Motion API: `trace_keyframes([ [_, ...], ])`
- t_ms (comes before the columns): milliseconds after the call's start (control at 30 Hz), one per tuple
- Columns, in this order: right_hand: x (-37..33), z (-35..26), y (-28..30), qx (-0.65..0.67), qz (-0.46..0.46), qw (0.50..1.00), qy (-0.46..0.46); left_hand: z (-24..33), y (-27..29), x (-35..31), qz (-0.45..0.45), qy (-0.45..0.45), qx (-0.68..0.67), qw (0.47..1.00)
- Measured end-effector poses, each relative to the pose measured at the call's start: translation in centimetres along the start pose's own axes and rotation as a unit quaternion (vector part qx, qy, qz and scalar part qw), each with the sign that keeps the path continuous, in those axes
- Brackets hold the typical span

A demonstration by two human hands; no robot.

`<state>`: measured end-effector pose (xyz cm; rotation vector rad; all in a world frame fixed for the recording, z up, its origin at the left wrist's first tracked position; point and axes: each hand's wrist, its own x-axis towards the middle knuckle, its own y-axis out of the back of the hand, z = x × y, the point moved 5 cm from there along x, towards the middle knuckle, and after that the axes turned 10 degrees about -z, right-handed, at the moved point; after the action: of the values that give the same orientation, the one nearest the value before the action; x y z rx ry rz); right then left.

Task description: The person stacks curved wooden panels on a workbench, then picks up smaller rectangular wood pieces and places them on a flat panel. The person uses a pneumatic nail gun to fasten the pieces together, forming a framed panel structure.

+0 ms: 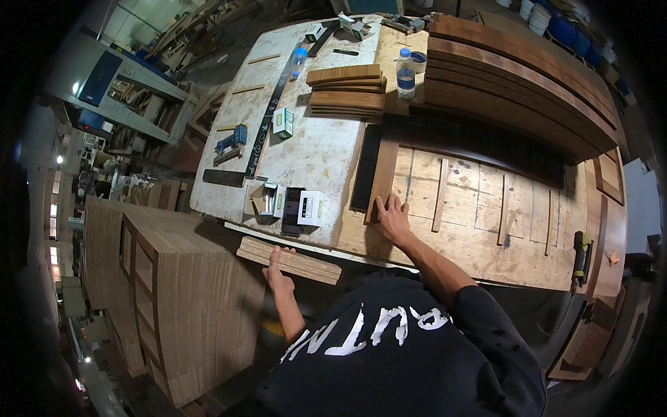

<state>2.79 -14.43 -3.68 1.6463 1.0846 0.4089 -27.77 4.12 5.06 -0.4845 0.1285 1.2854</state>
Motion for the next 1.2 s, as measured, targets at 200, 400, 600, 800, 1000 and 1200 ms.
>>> trace_keyframes([
  [200,-0.3,-0.3,1.0,0.028,0.012,0.999,-0.023,0.1,-2.9,-0.2,0.003,0.020,-0.068,0.997],
  [400,-4.2,-7.0,9.1,0.393,-0.236,0.880,0.127,-1.4,-10.1,0.4,-0.105,0.102,-0.110,0.983],
  [600,-6.7,-3.5,10.0,0.548,-0.203,0.807,0.079,-5.2,-14.5,1.4,-0.196,0.123,-0.093,0.968],
  [800,-11.9,7.2,8.0,0.450,0.066,0.882,-0.124,-5.2,-13.6,1.9,-0.162,0.171,-0.061,0.970],
  [1000,-16.0,12.7,6.2,0.251,0.277,0.890,-0.259,-3.2,-9.8,3.4,-0.140,0.133,-0.062,0.979],
  [1200,-14.7,13.0,4.0,0.204,0.316,0.881,-0.287,-3.5,-9.3,2.7,-0.135,0.120,-0.057,0.982],
])
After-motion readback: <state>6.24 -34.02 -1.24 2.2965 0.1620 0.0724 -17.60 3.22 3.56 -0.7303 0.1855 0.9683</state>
